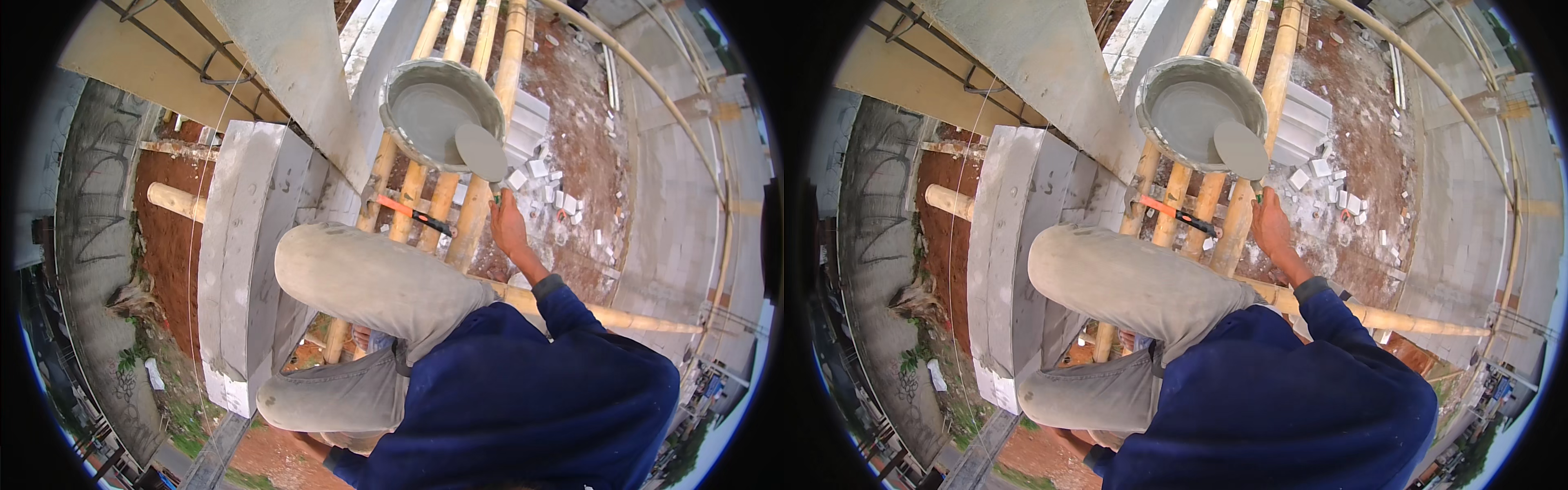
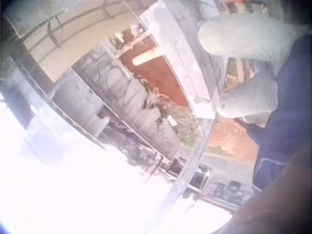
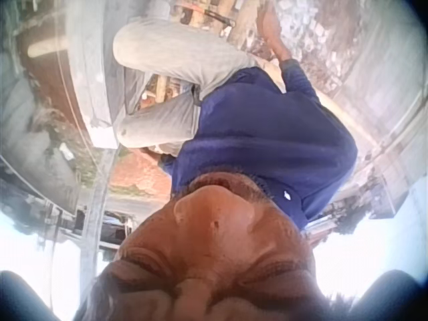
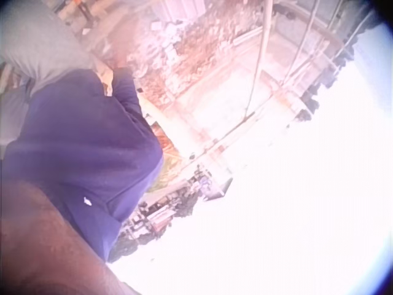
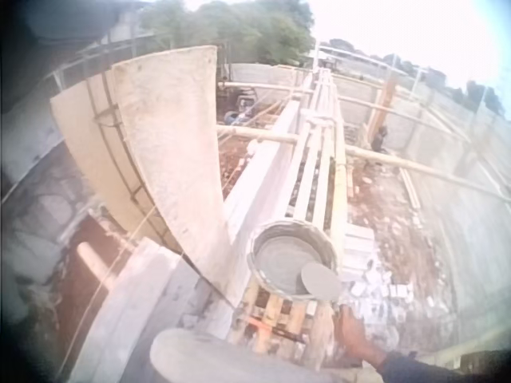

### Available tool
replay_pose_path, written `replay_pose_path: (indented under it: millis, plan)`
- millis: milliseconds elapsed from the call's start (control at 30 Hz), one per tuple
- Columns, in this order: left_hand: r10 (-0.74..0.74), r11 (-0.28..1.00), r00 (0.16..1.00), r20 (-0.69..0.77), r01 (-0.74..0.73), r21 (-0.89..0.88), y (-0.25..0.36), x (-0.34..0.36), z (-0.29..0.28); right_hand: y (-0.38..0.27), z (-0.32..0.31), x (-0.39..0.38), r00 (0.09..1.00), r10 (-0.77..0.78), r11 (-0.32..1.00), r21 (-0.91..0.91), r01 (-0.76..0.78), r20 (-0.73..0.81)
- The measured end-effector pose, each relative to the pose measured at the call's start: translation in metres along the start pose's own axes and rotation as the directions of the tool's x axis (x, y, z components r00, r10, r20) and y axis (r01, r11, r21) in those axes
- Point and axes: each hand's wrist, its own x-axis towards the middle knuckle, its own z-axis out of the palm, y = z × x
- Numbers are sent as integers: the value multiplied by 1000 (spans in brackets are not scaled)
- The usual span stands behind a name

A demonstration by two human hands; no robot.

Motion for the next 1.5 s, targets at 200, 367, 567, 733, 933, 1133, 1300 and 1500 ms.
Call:
replay_pose_path:
  millis: [200, 367, 567, 733, 933, 1133, 1300, 1500]
  plan:
    - [-10, 1000, 1000, 3, 10, 8, 4, 2, -1, 15, -20, -73, 985, -95, 996, -14, 93, -143]
    - [-16, 1000, 1000, 5, 16, 18, 2, 6, -11, -18, -68, -65, 1000, -8, 885, 466, -3, 22]
    - [33, 999, 989, 145, -37, 25, 12, 17, -14, -45, -83, 42, 793, -132, -14, 798, -602, 595]
    - [245, 969, 969, -4, -245, -9, 6, -10, 3, -41, -94, -28, 750, 316, 162, 746, -646, 581]
    - [647, 747, 740, -182, -569, 344, 50, -79, 8, -177, -131, -39, 921, -110, 707, 681, -193, 375]
    - [833, 477, 549, -75, -641, 602, 89, -65, -4, -366, -107, -58, 308, -539, 836, 543, 81, 784]
    - [769, 427, 638, 44, -564, 707, 99, -30, 7, -460, 18, -137, 67, -440, 890, 425, 165, 896]
    - [774, 396, 616, 147, -652, 646, 107, -12, 26, -536, 114, -198, 78, -461, 880, 444, 169, 884]
